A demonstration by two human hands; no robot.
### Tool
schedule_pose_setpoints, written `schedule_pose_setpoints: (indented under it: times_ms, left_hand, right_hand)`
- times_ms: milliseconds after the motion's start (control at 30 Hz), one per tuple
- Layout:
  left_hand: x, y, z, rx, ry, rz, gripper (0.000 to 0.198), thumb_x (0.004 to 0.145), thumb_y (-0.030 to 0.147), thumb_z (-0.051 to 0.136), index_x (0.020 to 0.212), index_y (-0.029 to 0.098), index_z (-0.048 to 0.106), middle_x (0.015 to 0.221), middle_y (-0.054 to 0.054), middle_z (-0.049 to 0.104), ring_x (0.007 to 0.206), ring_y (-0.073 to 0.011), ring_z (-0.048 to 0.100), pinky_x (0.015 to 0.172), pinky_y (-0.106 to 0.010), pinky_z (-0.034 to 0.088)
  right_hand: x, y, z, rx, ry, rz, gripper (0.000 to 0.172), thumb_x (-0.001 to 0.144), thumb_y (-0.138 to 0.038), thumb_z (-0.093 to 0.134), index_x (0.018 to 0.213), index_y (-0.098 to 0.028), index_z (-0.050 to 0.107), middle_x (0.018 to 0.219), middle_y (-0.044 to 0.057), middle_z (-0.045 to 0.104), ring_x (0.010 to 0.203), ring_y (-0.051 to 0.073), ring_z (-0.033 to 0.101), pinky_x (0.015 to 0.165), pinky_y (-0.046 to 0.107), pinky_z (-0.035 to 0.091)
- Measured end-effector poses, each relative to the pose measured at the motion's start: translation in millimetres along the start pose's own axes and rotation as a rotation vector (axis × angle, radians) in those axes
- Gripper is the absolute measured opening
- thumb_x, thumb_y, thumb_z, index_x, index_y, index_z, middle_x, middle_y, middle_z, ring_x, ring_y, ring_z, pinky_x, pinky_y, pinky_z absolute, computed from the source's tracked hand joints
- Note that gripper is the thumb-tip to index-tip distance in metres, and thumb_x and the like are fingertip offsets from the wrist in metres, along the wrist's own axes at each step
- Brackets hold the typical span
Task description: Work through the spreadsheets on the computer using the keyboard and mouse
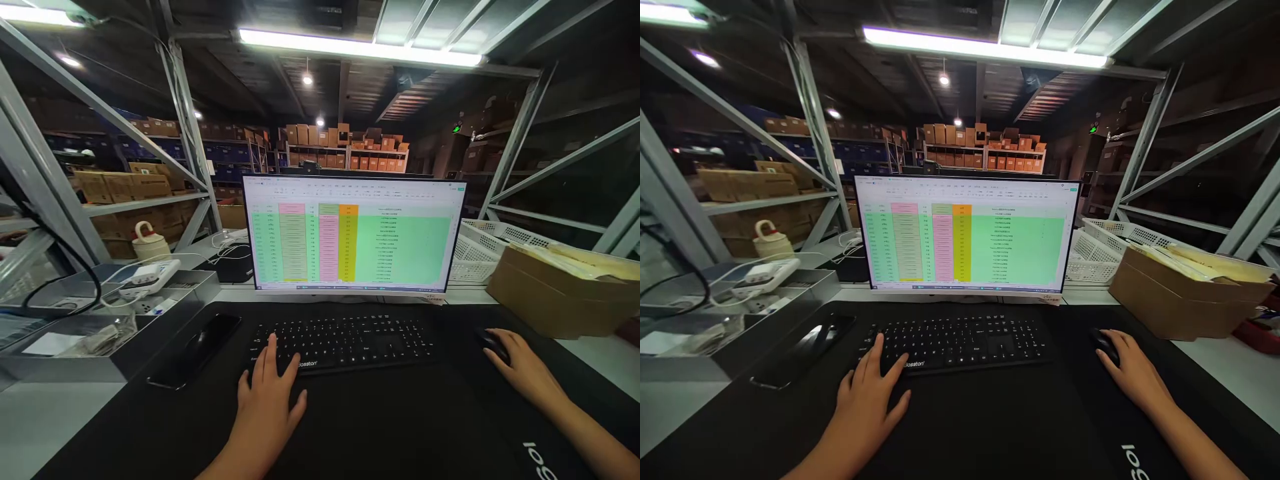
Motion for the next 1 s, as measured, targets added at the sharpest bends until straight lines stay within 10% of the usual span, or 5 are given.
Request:
schedule_pose_setpoints:
  times_ms: [1000]
  left_hand:
    - [5,-4,9.6,0.134,-0.023,0.033,0.058,0.088,0.037,0.038,0.143,0.025,0.049,0.162,-0.019,0.032,0.143,-0.0331,0.042,0.113,-0.064,0.031]
  right_hand:
    - [-3,-16,-10,-0.012,-0.046,0.021,0.049,0.089,-0.051,0.045,0.129,-0.025,0.056,0.134,0.010,0.058,0.118,0.024,0.062,0.099,0.040,0.053]
Point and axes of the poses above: each hand's wrist, its own x-axis towards the middle knuckle, its own z-axis out of the palm, y = z × x, the point moved 2 cm from there along x, towards the middle knuckle
